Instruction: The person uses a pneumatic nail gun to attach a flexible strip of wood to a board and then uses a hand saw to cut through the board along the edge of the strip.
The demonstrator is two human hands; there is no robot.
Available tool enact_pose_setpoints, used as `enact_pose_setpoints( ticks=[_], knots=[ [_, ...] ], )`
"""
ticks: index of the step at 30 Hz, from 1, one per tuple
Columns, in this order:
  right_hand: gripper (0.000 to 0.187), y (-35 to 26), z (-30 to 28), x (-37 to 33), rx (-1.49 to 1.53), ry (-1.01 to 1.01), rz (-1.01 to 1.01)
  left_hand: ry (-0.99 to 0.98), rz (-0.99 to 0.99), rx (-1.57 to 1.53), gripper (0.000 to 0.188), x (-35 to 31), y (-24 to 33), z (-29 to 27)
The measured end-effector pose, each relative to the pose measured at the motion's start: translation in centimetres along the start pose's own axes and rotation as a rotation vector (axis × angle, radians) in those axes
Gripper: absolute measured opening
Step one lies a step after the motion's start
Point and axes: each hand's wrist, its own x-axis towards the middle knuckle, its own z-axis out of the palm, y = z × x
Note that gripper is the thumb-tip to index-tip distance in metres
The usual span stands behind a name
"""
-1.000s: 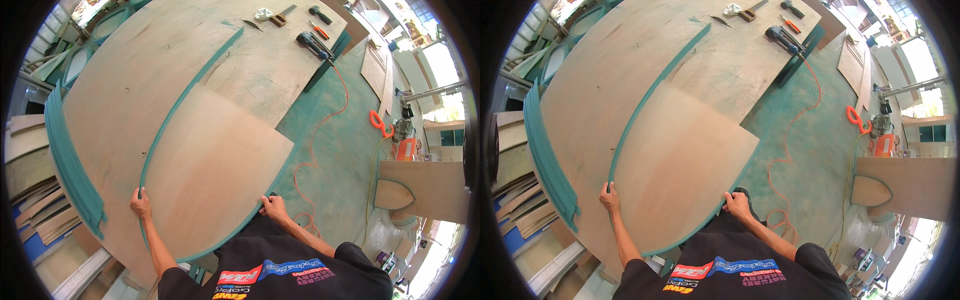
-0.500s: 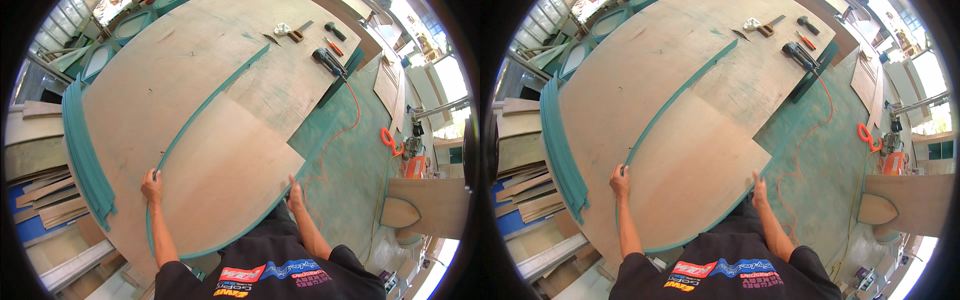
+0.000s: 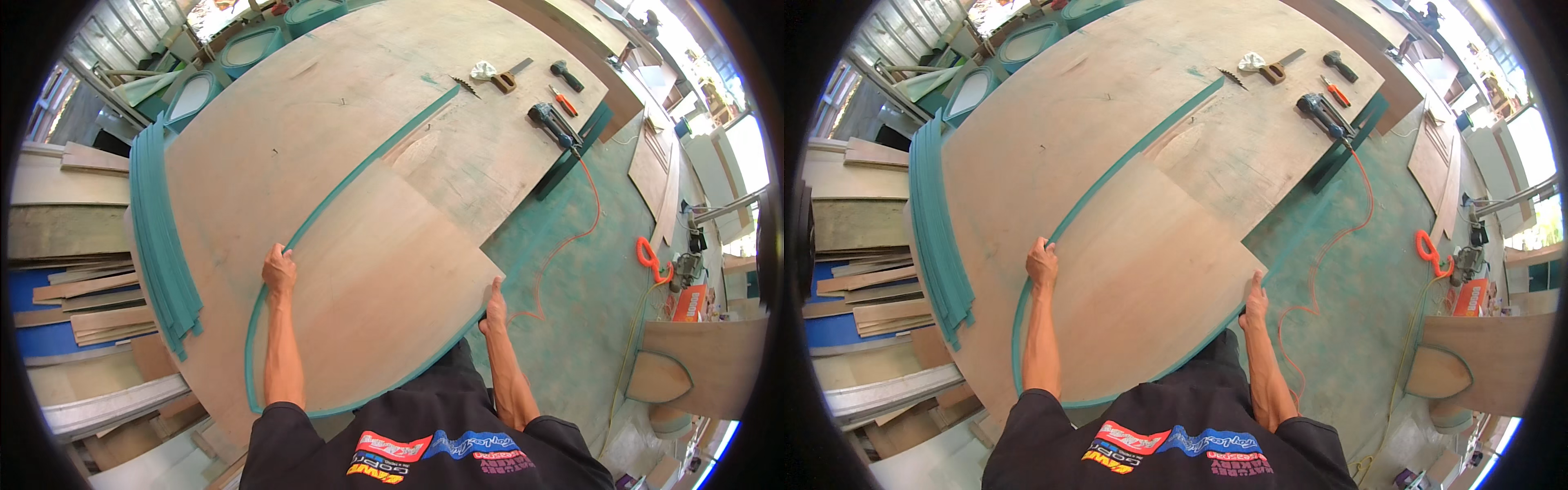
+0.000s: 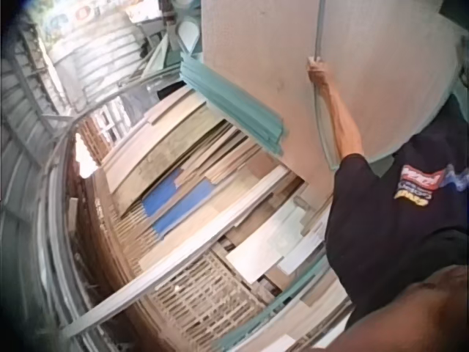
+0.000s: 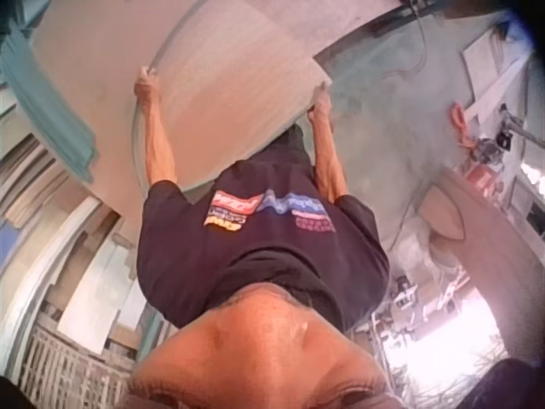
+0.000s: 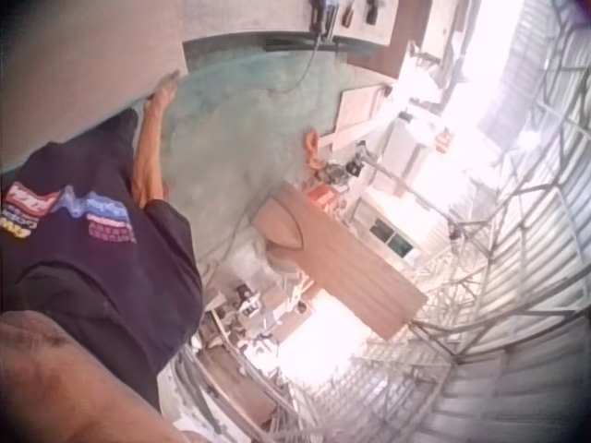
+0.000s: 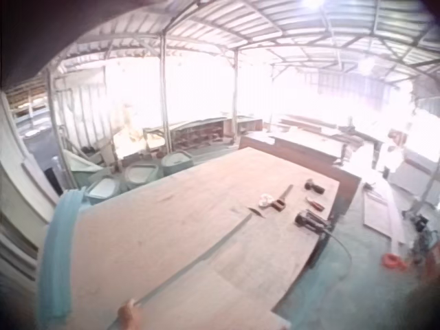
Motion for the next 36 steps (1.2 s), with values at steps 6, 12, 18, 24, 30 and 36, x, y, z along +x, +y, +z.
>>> enact_pose_setpoints(
  ticks=[6, 12, 18, 24, 30, 36],
  knots=[
    [0.081, 0.2, 0.4, -4.6, 0.085, -0.063, -0.029, 0.037, 0.068, 0.014, 0.01, -1.0, 0.3, -1.8],
    [0.074, 0.2, -2.0, -4.6, 0.11, -0.019, -0.026, 0.013, 0.121, -0.006, 0.008, -0.1, 2.8, 1.6],
    [0.069, -0.3, -2.7, -3.5, 0.004, -0.015, -0.04, 0.07, 0.233, 0.11, 0.007, 1.6, 3.1, 4.9],
    [0.064, 0.8, -0.9, -4.9, -0.037, -0.012, -0.019, 0.158, 0.233, 0.122, 0.011, 3.0, 1.6, 5.6],
    [0.066, 1.5, -0.8, -5.4, -0.028, -0.023, -0.015, 0.044, 0.197, 0.086, 0.016, 4.2, 3.5, 6.1],
    [0.076, 1.5, -0.2, -4.2, -0.087, 0.081, -0.005, 0.022, 0.194, 0.106, 0.02, 4.2, 2.9, 5.9]
  ],
)
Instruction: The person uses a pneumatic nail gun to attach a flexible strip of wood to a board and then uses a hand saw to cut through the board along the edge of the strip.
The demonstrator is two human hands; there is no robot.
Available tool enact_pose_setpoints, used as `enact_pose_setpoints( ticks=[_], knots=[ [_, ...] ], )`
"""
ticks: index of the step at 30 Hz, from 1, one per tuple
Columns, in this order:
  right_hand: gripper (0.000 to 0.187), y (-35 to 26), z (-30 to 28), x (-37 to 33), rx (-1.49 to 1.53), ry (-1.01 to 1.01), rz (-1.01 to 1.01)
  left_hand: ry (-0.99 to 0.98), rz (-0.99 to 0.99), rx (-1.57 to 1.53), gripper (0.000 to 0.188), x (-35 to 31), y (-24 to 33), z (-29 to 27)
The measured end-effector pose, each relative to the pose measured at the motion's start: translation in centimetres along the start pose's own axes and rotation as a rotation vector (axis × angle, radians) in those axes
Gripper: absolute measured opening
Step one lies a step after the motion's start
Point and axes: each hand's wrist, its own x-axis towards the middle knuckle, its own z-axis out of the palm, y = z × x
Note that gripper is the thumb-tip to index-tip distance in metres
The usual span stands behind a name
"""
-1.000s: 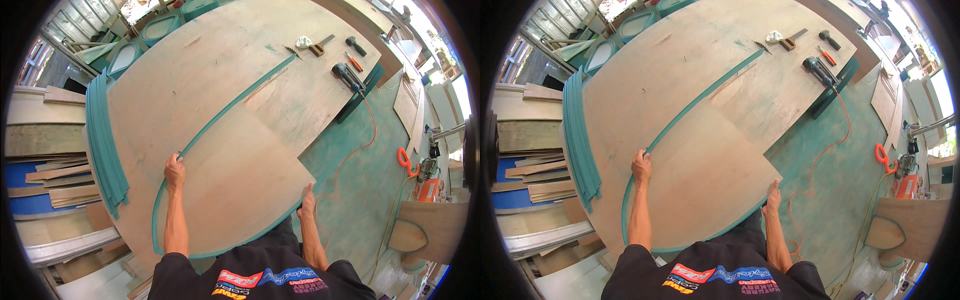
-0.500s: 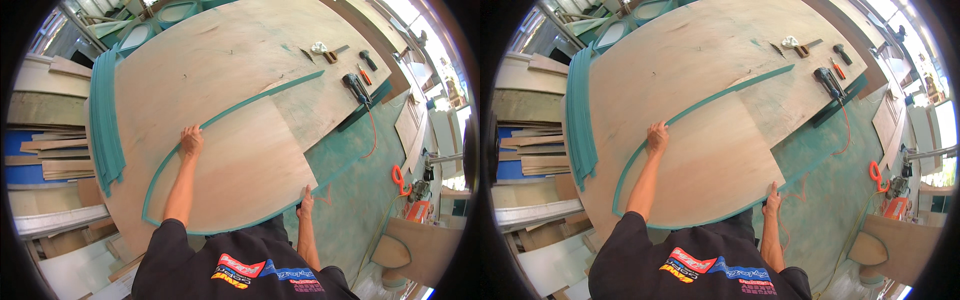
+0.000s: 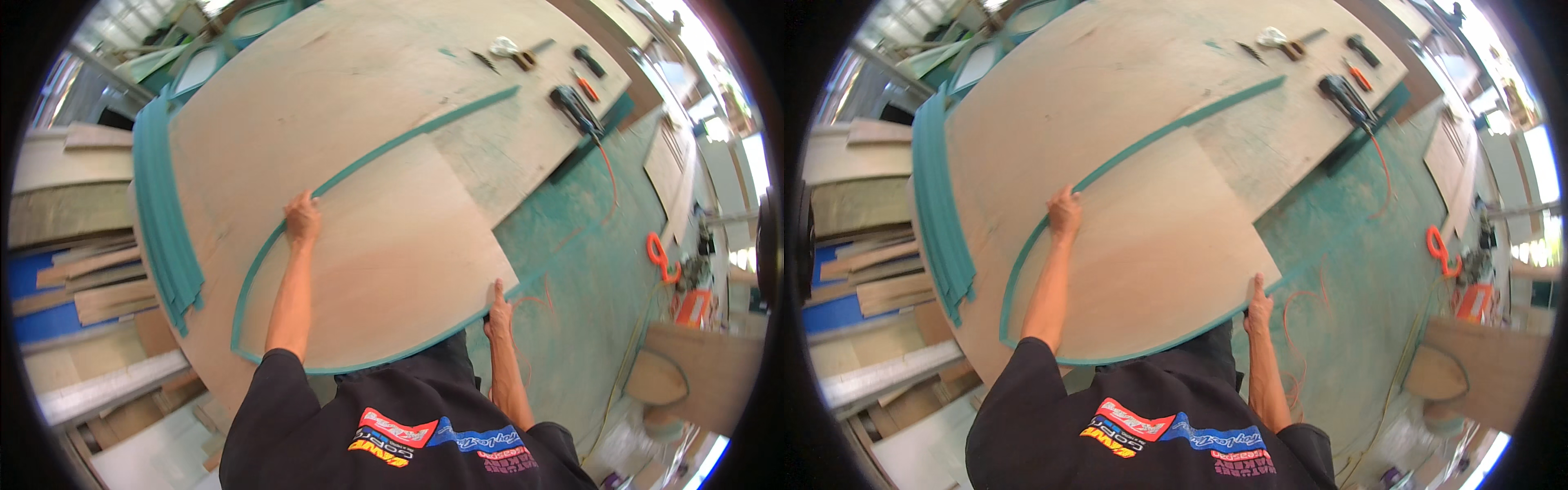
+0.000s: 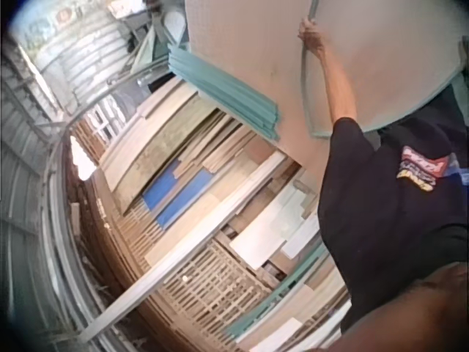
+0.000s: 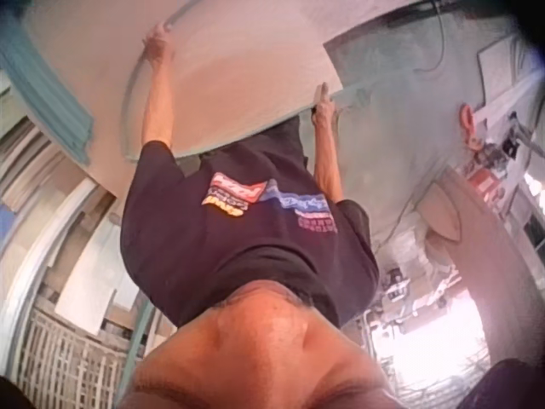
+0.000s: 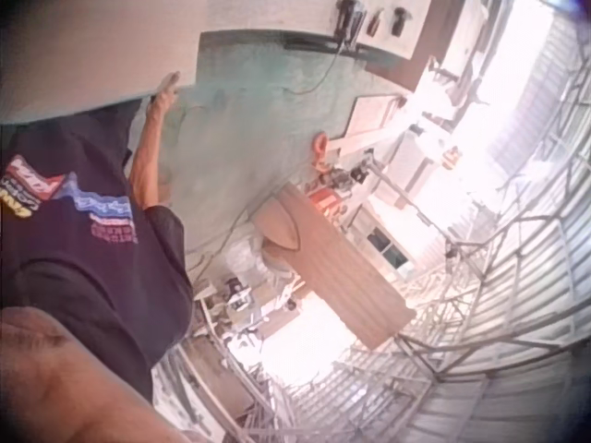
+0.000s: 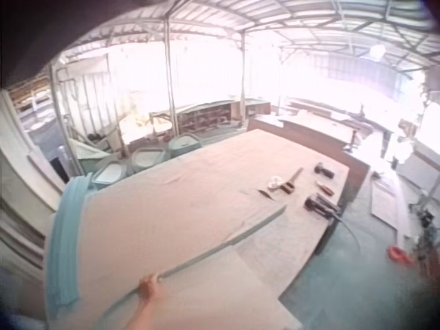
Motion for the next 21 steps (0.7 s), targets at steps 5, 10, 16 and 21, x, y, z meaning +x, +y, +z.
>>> enact_pose_setpoints(
  ticks=[5, 10, 16, 21],
  knots=[
    [0.095, 0.3, -1.2, 2.0, -0.086, 0.021, -0.019, -0.04, 0.034, 0.064, 0.024, 0.3, 1.0, 0.1],
    [0.095, -0.5, -0.7, 0.2, -0.213, -0.028, -0.067, 0.061, -0.03, 0.206, 0.032, -0.5, 3.7, -0.7],
    [0.092, -0.5, -5.2, -1.3, -0.268, -0.307, 0.162, 0.164, 0.119, 0.039, 0.032, -7.0, 13.5, 0.3],
    [0.08, -0.1, -14.9, -0.8, -0.365, -0.329, 0.306, 0.014, 0.096, -0.158, 0.027, -11.6, 23.1, 2.3]
  ],
)
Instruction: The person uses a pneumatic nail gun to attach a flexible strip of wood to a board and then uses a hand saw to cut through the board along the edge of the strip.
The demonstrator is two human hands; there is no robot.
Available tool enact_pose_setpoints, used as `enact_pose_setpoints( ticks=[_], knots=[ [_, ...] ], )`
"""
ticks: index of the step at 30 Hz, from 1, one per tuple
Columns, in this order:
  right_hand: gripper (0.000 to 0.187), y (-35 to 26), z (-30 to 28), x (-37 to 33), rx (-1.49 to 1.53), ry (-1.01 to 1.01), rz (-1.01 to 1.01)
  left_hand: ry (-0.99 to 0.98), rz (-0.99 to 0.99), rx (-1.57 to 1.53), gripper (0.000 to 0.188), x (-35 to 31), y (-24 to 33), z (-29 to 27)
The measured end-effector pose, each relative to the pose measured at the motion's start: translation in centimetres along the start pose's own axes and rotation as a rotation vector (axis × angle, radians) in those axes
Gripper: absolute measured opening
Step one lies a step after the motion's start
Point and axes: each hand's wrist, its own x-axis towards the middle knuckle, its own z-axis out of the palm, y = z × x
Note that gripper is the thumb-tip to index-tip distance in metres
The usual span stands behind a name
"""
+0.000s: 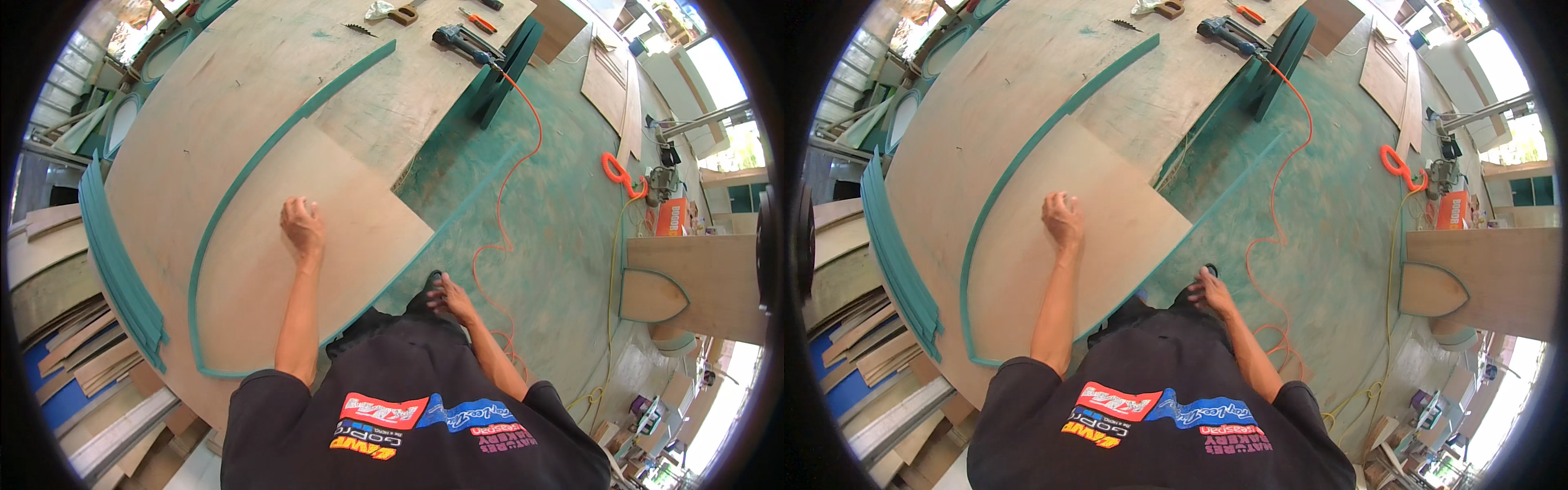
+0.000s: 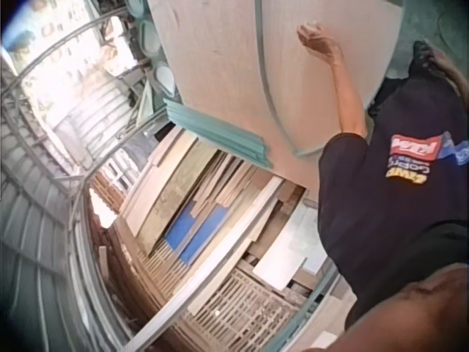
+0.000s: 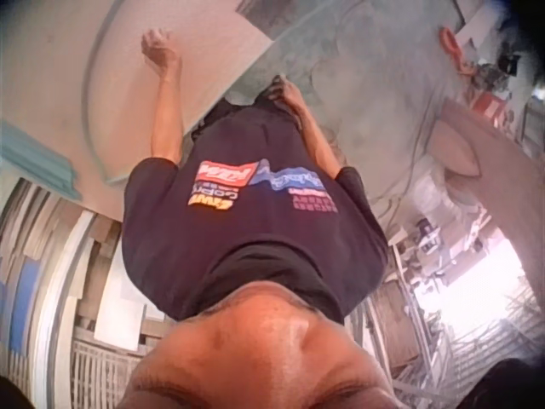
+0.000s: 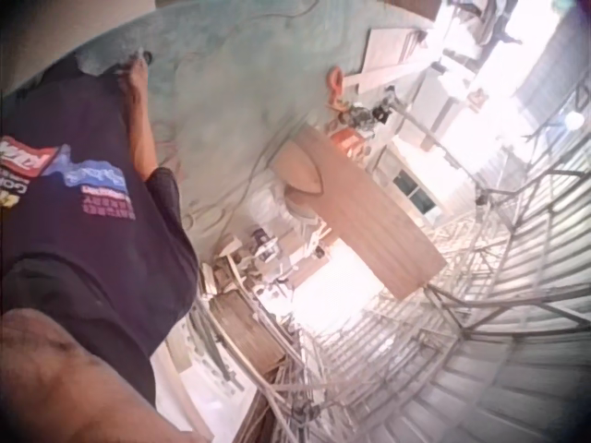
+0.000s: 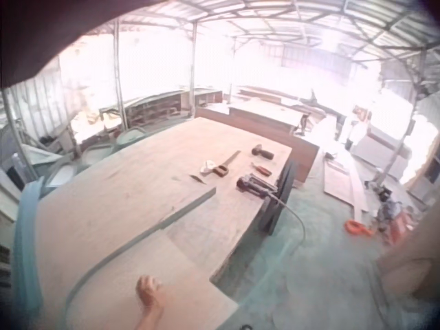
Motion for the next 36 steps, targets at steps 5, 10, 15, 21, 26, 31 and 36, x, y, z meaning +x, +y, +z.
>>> enact_pose_setpoints(
  ticks=[5, 10, 15, 21, 26, 31, 36],
  knots=[
    [0.054, 5.2, -15.8, 0.7, -0.323, 0.277, -0.022, 0.085, -0.015, -0.122, 0.037, -0.1, 10.0, 5.8],
    [0.046, 5.0, -25.0, -0.1, -0.247, 0.388, 0.036, 0.161, -0.161, 0.119, 0.051, 2.7, 11.5, 9.4],
    [0.043, 2.4, -30.5, 0.9, -0.301, 0.368, 0.106, 0.098, -0.237, 0.181, 0.056, 2.1, 12.6, 10.0],
    [0.042, -5.6, -32.4, 8.0, -0.573, 0.256, 0.068, 0.139, -0.234, 0.257, 0.06, 2.4, 13.1, 10.8],
    [0.034, -16.8, -31.7, 14.6, -0.549, 0.258, -0.094, 0.173, -0.252, 0.198, 0.062, 2.7, 14.3, 10.1],
    [0.039, -31.9, -34.2, 21.5, -0.677, 0.615, -0.634, 0.151, -0.309, 0.15, 0.065, 3.8, 15.1, 10.5],
    [0.043, -57.6, -16.6, 22.8, -0.757, 0.209, -1.053, 0.216, -0.39, 0.33, 0.068, 3.7, 15.0, 8.9]
  ],
)
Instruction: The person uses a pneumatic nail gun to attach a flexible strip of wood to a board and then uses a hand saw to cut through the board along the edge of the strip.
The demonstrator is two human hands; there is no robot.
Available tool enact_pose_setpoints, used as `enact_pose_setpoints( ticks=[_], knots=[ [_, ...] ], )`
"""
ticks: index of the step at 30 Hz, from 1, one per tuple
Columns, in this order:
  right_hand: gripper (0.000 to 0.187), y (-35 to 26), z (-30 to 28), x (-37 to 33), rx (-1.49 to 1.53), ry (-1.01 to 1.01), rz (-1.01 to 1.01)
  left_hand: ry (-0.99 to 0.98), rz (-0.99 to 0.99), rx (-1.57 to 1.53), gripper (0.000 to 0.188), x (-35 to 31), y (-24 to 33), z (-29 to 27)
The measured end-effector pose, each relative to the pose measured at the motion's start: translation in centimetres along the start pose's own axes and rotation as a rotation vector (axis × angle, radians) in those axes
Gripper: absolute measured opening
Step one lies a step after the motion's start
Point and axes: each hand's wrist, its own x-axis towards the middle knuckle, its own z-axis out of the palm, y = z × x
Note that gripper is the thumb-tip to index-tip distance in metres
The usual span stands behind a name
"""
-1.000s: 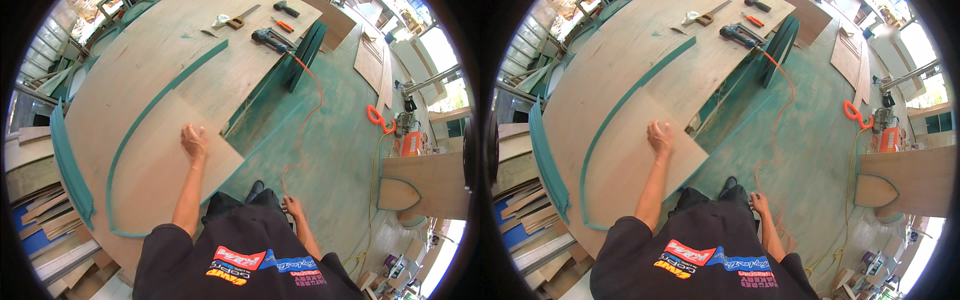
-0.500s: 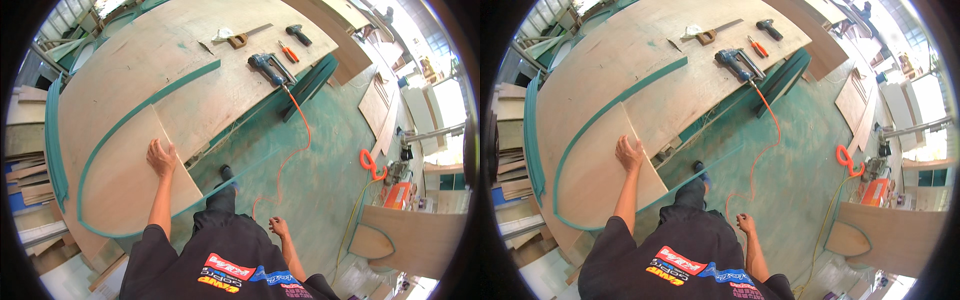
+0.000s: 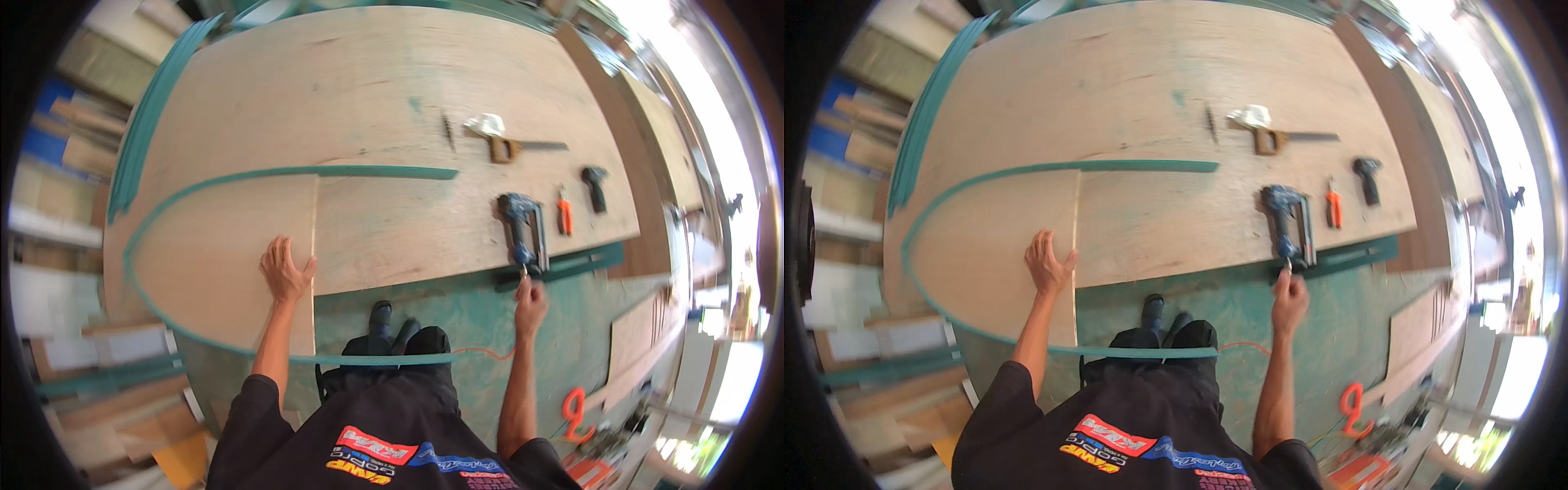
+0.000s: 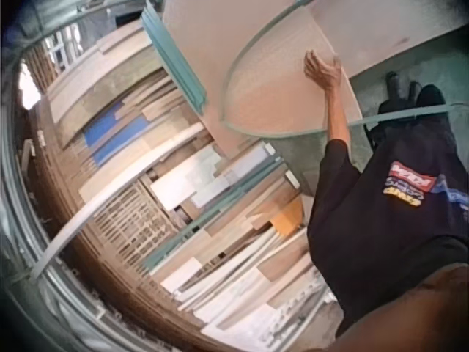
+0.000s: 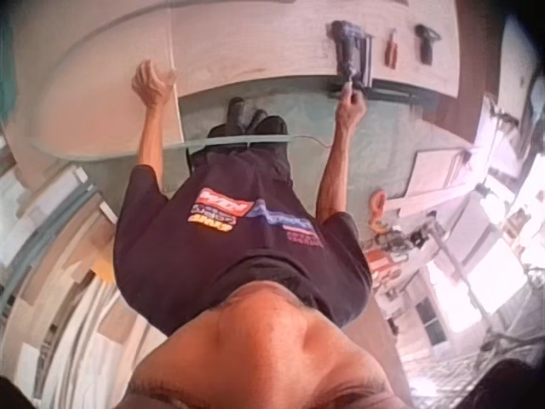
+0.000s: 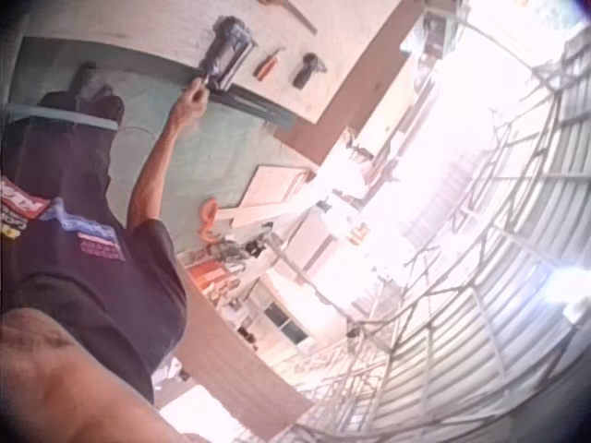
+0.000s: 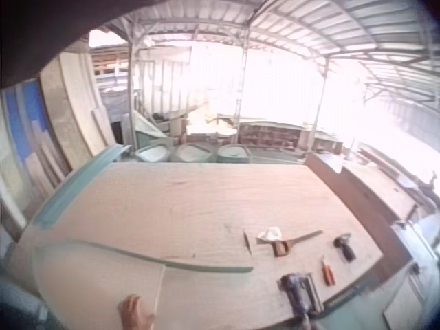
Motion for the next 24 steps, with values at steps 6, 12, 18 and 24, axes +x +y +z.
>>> enact_pose_setpoints(
  ticks=[6, 12, 18, 24],
  knots=[
    [0.054, -1.8, 15.4, 32.1, -0.444, -0.001, -0.695, 0.07, -0.145, -0.012, 0.067, 2.0, 0.7, 1.3],
    [0.057, -1.9, 24.7, 34.4, -0.857, -0.25, -0.374, -0.029, -0.224, 0.028, 0.062, -0.4, -0.1, 0.1],
    [0.047, -3.0, 22.6, 36.9, -0.864, -0.219, -0.381, -0.073, -0.265, 0.04, 0.063, 0.5, 1.1, 1.2],
    [0.04, -8.4, 12.5, 28.9, -0.262, 0.142, -0.406, -0.047, -0.227, 0.061, 0.064, -0.3, -0.4, 0.8]
  ],
)
